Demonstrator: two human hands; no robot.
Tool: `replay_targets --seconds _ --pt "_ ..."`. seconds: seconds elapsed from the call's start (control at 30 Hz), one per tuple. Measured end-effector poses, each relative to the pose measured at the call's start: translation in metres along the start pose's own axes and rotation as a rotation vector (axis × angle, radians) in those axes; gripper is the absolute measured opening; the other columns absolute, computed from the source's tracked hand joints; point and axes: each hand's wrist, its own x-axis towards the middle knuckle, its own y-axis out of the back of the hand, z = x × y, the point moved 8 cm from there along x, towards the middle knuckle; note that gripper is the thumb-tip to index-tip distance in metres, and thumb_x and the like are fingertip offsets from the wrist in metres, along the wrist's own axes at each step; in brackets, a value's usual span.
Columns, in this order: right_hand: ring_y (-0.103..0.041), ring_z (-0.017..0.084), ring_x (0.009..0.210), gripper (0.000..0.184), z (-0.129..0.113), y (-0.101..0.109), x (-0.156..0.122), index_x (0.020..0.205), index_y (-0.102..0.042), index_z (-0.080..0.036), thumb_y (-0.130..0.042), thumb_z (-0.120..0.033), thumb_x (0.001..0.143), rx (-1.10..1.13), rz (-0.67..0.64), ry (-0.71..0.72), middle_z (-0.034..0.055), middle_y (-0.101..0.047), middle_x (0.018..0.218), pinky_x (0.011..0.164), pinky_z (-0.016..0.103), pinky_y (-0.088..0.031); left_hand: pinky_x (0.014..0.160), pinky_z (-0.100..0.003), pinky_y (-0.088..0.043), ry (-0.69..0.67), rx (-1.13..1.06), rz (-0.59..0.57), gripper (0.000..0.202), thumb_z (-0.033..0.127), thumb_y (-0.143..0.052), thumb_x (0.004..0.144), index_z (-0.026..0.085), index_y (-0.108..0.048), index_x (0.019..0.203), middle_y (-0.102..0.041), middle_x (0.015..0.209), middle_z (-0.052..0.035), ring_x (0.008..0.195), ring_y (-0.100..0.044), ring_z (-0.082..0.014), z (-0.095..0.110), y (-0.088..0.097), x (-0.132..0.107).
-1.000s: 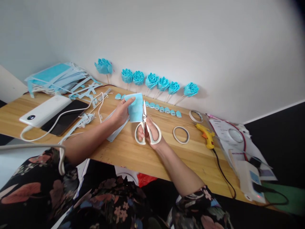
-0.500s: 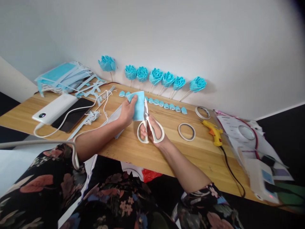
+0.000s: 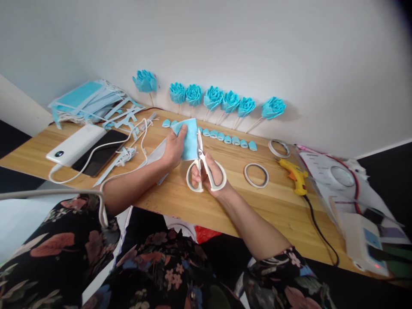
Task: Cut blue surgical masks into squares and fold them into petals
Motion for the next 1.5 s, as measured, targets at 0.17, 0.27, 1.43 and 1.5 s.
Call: replay_targets --seconds 0.17,0.27,1.43,1.5 --pt "-0.046 0.010 0.042 0.048 0.000 0.003 0.001 0.091 -0.050 -0.025 -0.062 -0.071 0.083 0.019 0.008 0.015 -0.0075 -0.055 0.057 0.044 0.023 -0.046 0.064 -0.026 -0.044 0.007 -0.001 0.001 0.028 0.044 -0.064 0.092 0.019 -0.058 0.082 -0.056 0.070 0.0021 0.063 -0.053 -0.0130 -0.001 -0.004 -0.006" --pt "-0.047 0.010 0.043 0.050 0.003 0.003 0.002 0.085 -0.051 -0.023 -0.060 -0.073 0.084 0.015 -0.006 -0.006 -0.0064 -0.055 0.056 0.043 0.023 -0.045 0.063 -0.026 -0.044 0.041 -0.015 0.018 0.032 0.049 -0.065 0.090 0.019 -0.057 0.082 -0.055 0.069 0.0023 0.062 -0.053 -0.0130 -0.002 -0.003 -0.005" --pt "-0.046 0.012 0.042 0.071 0.004 0.003 0.003 0.062 -0.054 -0.020 -0.043 -0.087 0.081 -0.001 -0.025 -0.057 -0.0017 -0.048 0.050 0.043 0.027 -0.045 0.066 -0.029 -0.050 0.119 -0.070 -0.019 0.037 0.055 -0.072 0.082 0.020 -0.061 0.083 -0.064 0.067 0.0005 0.070 -0.065 -0.0183 -0.007 -0.006 -0.011" --pt "-0.045 0.012 0.042 0.071 0.001 0.004 0.003 0.061 -0.054 -0.020 -0.043 -0.088 0.081 -0.004 -0.008 -0.035 -0.0019 -0.048 0.050 0.044 0.027 -0.045 0.070 -0.030 -0.052 0.128 -0.101 -0.044 0.037 0.055 -0.072 0.081 0.020 -0.062 0.084 -0.066 0.070 -0.0010 0.075 -0.067 -0.0197 -0.006 -0.008 -0.011"
